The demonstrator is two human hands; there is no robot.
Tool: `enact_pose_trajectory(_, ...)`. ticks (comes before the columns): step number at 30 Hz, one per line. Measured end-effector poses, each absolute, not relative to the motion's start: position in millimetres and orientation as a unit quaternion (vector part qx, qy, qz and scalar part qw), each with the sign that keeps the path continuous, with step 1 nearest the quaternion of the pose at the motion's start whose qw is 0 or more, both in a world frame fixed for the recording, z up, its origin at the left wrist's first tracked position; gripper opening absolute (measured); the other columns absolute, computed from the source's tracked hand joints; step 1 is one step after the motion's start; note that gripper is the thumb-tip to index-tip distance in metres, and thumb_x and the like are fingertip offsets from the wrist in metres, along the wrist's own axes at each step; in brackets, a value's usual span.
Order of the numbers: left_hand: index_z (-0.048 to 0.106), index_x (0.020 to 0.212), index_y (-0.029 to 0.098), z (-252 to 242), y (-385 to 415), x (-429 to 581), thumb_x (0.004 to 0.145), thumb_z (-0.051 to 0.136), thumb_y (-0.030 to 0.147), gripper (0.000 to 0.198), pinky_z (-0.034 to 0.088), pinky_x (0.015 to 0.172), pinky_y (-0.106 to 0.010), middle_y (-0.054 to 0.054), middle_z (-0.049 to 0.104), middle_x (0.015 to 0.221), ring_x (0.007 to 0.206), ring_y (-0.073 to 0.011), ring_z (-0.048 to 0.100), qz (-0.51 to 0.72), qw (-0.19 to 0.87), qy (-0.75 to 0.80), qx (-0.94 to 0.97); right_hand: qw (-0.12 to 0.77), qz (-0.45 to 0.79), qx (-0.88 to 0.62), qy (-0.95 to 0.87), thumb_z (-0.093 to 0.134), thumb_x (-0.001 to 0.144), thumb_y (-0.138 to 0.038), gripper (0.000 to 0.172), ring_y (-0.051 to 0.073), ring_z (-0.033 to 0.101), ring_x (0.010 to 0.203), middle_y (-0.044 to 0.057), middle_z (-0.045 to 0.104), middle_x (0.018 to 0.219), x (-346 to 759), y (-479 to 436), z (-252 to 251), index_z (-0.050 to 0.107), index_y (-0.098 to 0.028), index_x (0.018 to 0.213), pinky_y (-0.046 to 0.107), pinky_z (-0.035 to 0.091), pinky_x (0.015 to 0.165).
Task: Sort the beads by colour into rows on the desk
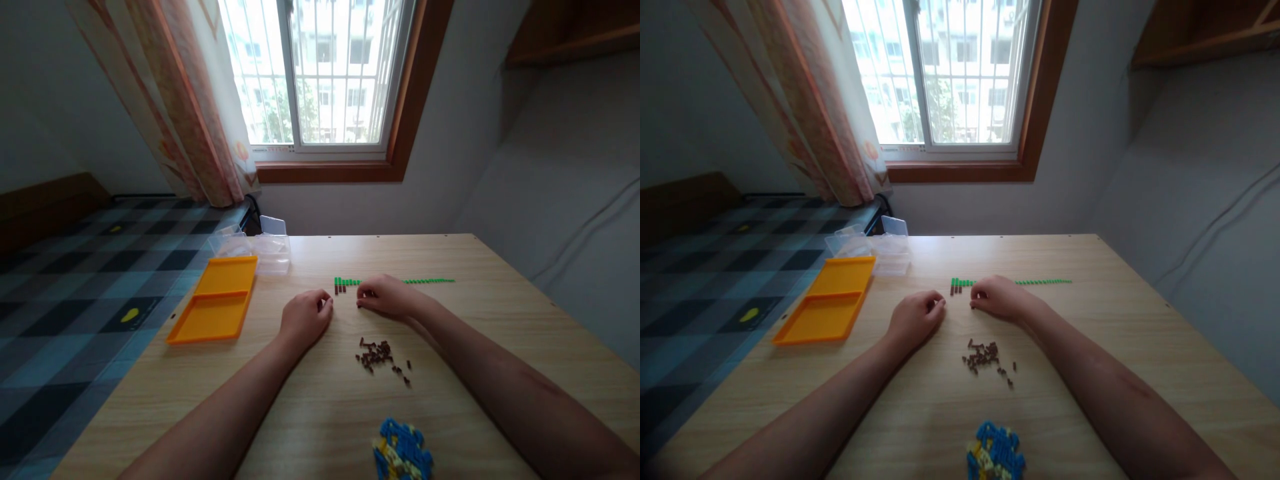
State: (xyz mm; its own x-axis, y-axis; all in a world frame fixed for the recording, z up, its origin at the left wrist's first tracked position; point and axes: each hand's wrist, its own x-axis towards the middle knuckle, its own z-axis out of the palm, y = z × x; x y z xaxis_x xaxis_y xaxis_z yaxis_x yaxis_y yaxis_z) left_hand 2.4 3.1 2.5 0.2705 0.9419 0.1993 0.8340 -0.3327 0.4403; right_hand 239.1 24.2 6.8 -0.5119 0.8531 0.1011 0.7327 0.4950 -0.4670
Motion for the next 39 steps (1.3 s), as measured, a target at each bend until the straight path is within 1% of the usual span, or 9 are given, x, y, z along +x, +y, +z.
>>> enact_pose_trajectory(5,0.071,0.081,0.024,2.3,2.5,1.7,0.089,0.055,0.031,0.019,0.035,0.061,-0.028,-0.001,0.071,0.077,0.070,-0.0170,0.060,0.224,0.123,0.557,0.790,0.212,0.152,-0.448,-0.855,0.063,0.086,-0.021,0.012,0.012,0.057,0.066,0.002,0.069,0.076,237.0,23.1,-0.9,0.075,-0.021,0.086,0.023,0.038,0.063)
enact_pose_trajectory(8,0.072,0.082,0.023,2.4,2.4,1.6,0.089,0.055,0.031,0.019,0.036,0.061,-0.028,-0.001,0.071,0.078,0.070,-0.0171,0.060,0.222,0.124,0.561,0.788,0.232,0.159,-0.434,-0.856,0.062,0.085,-0.021,0.013,0.011,0.054,0.061,0.001,0.067,0.071,239.2,20.0,0.9,0.075,-0.020,0.085,0.022,0.037,0.060)
enact_pose_trajectory(13,0.072,0.082,0.023,1.6,3.0,1.9,0.089,0.055,0.031,0.019,0.036,0.061,-0.029,-0.001,0.071,0.078,0.071,-0.0171,0.060,0.219,0.122,0.562,0.788,0.231,0.181,-0.401,-0.868,0.061,0.085,-0.021,0.016,0.009,0.052,0.057,0.002,0.066,0.072,241.4,17.0,4.1,0.077,-0.019,0.082,0.022,0.035,0.055)
enact_pose_trajectory(16,0.072,0.082,0.023,1.0,3.9,1.8,0.089,0.055,0.032,0.020,0.035,0.061,-0.028,-0.001,0.071,0.077,0.070,-0.0168,0.060,0.217,0.123,0.562,0.788,0.236,0.153,-0.414,-0.866,0.060,0.087,-0.021,0.018,0.010,0.054,0.058,0.003,0.068,0.073,240.4,19.4,-0.6,0.078,-0.020,0.087,0.022,0.036,0.057)
enact_pose_trajectory(20,0.072,0.082,0.023,0.4,4.5,1.5,0.089,0.056,0.032,0.019,0.035,0.061,-0.028,-0.001,0.070,0.076,0.069,-0.0164,0.060,0.222,0.125,0.560,0.788,0.256,0.120,-0.440,-0.852,0.059,0.088,-0.022,0.021,0.013,0.061,0.068,0.004,0.073,0.081,237.6,24.6,-11.3,0.078,-0.021,0.097,0.023,0.040,0.062)
enact_pose_trajectory(27,0.072,0.082,0.023,-0.9,4.7,1.5,0.088,0.056,0.031,0.018,0.034,0.060,-0.028,-0.001,0.071,0.077,0.069,-0.0164,0.060,0.224,0.125,0.560,0.788,0.276,0.105,-0.463,-0.836,0.060,0.089,-0.023,0.021,0.014,0.062,0.067,0.004,0.074,0.082,234.7,27.1,-20.3,0.079,-0.023,0.099,0.024,0.041,0.062)
enact_pose_trajectory(31,0.071,0.082,0.023,-0.5,4.7,1.8,0.088,0.056,0.031,0.018,0.034,0.060,-0.028,-0.001,0.071,0.077,0.069,-0.0166,0.060,0.223,0.121,0.560,0.789,0.270,0.091,-0.463,-0.839,0.059,0.090,-0.026,0.022,0.013,0.061,0.064,0.003,0.073,0.080,233.6,26.9,-21.2,0.079,-0.025,0.099,0.024,0.040,0.060)
enact_pose_trajectory(36,0.072,0.082,0.023,1.1,4.0,1.7,0.089,0.056,0.031,0.019,0.034,0.060,-0.028,-0.001,0.071,0.078,0.068,-0.0166,0.059,0.219,0.120,0.560,0.790,0.270,0.086,-0.451,-0.846,0.059,0.091,-0.027,0.023,0.015,0.065,0.071,0.003,0.075,0.084,233.2,30.1,-24.2,0.078,-0.027,0.102,0.024,0.043,0.065)
enact_pose_trajectory(39,0.072,0.083,0.023,1.3,3.7,1.9,0.089,0.056,0.031,0.019,0.034,0.060,-0.028,-0.001,0.071,0.078,0.069,-0.0166,0.059,0.216,0.120,0.561,0.790,0.270,0.075,-0.451,-0.847,0.059,0.091,-0.026,0.022,0.015,0.065,0.072,0.003,0.075,0.084,233.9,31.9,-26.4,0.078,-0.028,0.103,0.025,0.043,0.065)
